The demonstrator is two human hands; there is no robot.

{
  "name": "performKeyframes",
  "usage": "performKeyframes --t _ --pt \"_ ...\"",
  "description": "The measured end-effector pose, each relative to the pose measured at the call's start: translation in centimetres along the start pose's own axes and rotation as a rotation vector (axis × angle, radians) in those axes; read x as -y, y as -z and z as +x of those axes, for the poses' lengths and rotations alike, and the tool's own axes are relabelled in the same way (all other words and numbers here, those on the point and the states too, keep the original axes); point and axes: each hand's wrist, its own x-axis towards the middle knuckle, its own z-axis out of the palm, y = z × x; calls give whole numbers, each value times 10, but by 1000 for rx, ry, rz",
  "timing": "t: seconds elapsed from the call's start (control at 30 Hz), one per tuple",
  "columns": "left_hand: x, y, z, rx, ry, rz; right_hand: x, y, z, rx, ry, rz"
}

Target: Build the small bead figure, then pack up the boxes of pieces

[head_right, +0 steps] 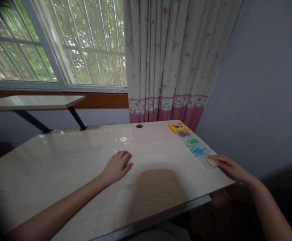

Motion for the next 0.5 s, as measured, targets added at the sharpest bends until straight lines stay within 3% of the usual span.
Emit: performKeyframes --t 0.2,0.37,0.5 --pt "0 0 1 1 10 -1 4 -1 4 -47 -7 -14" --pt "-2 1 0 11 15 -5 -7 -1 9 -44 26 -70" --pt "-2 4 -1 27 12 4 -7 -4 13 -232 50 -228"
